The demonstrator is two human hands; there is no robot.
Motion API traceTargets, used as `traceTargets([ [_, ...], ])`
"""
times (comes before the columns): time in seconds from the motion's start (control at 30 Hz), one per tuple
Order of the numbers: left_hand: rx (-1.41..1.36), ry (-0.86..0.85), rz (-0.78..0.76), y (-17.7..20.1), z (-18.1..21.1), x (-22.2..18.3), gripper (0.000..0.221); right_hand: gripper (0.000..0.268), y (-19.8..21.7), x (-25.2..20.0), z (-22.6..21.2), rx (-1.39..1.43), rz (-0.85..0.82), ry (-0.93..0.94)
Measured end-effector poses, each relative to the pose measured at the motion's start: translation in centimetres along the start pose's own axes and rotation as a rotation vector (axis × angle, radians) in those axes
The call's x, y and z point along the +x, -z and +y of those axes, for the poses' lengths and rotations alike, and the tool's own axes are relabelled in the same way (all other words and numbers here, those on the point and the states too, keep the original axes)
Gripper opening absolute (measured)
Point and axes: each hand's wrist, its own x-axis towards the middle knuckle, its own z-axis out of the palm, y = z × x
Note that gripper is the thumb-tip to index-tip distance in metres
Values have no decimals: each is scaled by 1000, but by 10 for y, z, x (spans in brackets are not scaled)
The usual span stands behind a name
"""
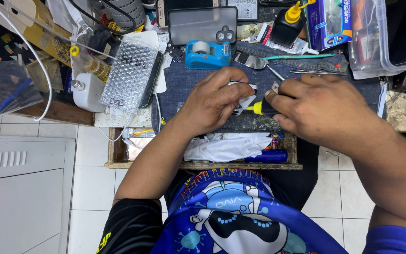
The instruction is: The person applies liquid adhesive from a bottle to the edges of a phone back panel and then presses the panel onto the phone body.
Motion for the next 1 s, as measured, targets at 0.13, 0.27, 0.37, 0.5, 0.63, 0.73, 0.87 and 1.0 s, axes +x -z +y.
traceTargets([
  [0.13, -2, 11, -2, 1, 0, 0, 33, 37, -4, -2, 0, 33, 19, -4],
  [0.27, 2, 13, -22, 2, -2, -1, 32, 44, -14, -11, 2, 60, 53, -49],
  [0.37, 23, 39, -22, 2, 0, -3, 36, 43, -28, -23, 9, 204, 138, -92],
  [0.5, 169, 26, 165, -19, 9, -5, 46, 47, -45, -47, 16, 504, 278, -214],
  [0.63, 182, 4, 263, -37, 4, -9, 36, 47, -77, -67, 10, 777, 459, -320],
  [0.73, 21, 0, 235, -35, -5, -9, 44, 48, -100, -75, 9, 863, 524, -350],
  [0.87, -202, 139, 248, -35, 0, -9, 49, 50, -120, -87, 13, 950, 553, -394],
  [1.0, -249, 237, 176, -45, -5, -11, 36, 51, -139, -101, 14, 1072, 654, -407],
])
